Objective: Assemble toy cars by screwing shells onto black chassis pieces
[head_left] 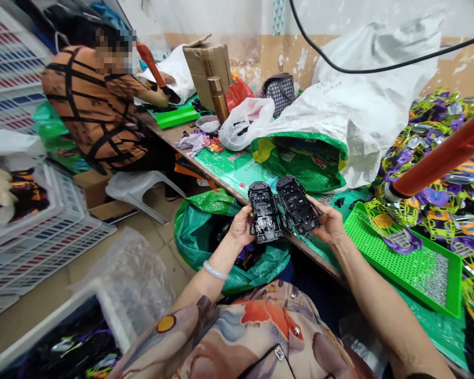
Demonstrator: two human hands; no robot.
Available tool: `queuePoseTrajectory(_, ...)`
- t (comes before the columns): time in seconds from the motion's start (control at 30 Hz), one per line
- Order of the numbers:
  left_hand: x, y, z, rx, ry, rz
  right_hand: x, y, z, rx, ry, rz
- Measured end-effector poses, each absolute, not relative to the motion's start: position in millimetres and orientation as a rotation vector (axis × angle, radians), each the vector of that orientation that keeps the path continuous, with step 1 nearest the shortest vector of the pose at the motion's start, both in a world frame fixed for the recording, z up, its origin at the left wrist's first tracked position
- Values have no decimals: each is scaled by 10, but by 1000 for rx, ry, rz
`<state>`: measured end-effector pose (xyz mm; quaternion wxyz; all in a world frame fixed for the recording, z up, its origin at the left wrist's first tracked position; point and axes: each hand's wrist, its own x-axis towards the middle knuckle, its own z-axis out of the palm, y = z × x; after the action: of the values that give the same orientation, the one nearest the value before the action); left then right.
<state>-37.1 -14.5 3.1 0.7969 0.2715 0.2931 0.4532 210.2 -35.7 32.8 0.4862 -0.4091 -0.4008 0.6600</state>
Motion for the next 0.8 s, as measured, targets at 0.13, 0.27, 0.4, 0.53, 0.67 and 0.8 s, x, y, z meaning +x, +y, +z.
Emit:
queuePoseTrajectory(0.13,-404,-180,43,523,610,975,2086,-380,328,-966,-940,1643)
queuePoseTrajectory(0.27,-463,-226,88,455,592,985,2040,-421,356,-940,-945,1658)
queuePoseTrajectory(0.4,-555,-291,148,407,598,1009,1968,-478,390,-884,-910,1724)
queuePoseTrajectory(0.53,-712,-353,193,365,656,1020,1841,-522,388,-836,-810,1806)
queuePoseTrajectory(0.67,-930,-409,212,356,728,1063,1617,-564,347,-828,-743,1846)
queuePoseTrajectory(0.8,-1133,-467,211,394,755,1090,1370,-631,299,-798,-726,1868)
